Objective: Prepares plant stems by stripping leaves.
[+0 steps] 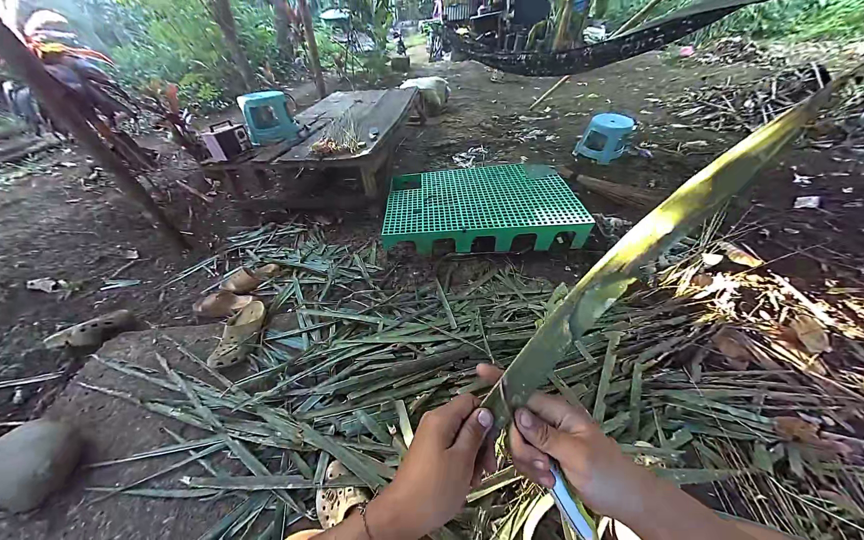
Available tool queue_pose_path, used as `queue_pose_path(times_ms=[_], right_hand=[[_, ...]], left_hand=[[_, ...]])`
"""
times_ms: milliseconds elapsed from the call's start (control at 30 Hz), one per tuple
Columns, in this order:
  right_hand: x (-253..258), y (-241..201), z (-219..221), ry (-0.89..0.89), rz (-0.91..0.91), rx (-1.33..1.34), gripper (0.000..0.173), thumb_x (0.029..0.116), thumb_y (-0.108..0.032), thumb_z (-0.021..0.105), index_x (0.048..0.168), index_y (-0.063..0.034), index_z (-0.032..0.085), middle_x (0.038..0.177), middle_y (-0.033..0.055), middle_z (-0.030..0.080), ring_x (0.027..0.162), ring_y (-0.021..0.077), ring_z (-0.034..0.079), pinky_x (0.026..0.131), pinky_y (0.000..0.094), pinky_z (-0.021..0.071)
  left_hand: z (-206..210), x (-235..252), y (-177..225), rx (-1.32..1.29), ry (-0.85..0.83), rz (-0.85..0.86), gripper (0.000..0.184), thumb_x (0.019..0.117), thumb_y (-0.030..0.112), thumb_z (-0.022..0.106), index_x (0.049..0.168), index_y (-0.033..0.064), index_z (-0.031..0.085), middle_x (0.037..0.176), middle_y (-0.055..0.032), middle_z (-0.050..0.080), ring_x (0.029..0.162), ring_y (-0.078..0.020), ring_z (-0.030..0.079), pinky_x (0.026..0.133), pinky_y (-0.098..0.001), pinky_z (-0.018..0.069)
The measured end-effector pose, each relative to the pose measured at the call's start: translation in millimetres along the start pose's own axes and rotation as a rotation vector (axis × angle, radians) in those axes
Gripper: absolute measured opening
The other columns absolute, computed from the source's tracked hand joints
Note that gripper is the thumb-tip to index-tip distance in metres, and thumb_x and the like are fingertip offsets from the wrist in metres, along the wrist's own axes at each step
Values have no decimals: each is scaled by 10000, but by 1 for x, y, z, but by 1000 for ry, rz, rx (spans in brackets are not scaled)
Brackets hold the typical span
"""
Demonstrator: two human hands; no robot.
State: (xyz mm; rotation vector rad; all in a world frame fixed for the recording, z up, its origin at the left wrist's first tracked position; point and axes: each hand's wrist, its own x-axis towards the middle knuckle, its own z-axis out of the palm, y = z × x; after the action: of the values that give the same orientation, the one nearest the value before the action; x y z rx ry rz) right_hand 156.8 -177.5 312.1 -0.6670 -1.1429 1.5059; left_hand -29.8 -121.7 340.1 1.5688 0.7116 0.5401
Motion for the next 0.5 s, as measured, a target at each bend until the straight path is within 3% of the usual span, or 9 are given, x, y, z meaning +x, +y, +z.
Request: queue_pose_path(times_ms=[133, 300, 500], right_hand=[[-3, -3, 2, -109, 90, 34, 489, 1059, -278, 525, 1522, -176, 406, 706, -185, 527, 548, -77, 453, 517, 110, 403], [-3, -12, -4, -158, 32, 12, 498, 1054, -313, 546, 1518, -168, 439, 766, -182, 565, 549, -98, 439, 500, 92, 386], [-5, -12, -5, -207, -30, 11, 468, 1062, -219, 530, 1520, -156, 455, 987, -153, 648, 583, -121, 435, 508, 71, 384]], left_hand=[[4, 1, 3, -162, -51, 0, 237, 1084, 123, 374, 964, 119, 579, 642, 125, 552, 504, 62, 469, 474, -106, 395], [11, 2, 6, -451, -149, -21, 303, 1083, 131, 332, 928, 180, 588, 610, 150, 525, 490, 82, 451, 469, -90, 380], [11, 0, 1, -397, -208, 75, 286, 1078, 115, 378, 913, 201, 596, 649, 184, 535, 524, 105, 442, 488, -84, 370]])
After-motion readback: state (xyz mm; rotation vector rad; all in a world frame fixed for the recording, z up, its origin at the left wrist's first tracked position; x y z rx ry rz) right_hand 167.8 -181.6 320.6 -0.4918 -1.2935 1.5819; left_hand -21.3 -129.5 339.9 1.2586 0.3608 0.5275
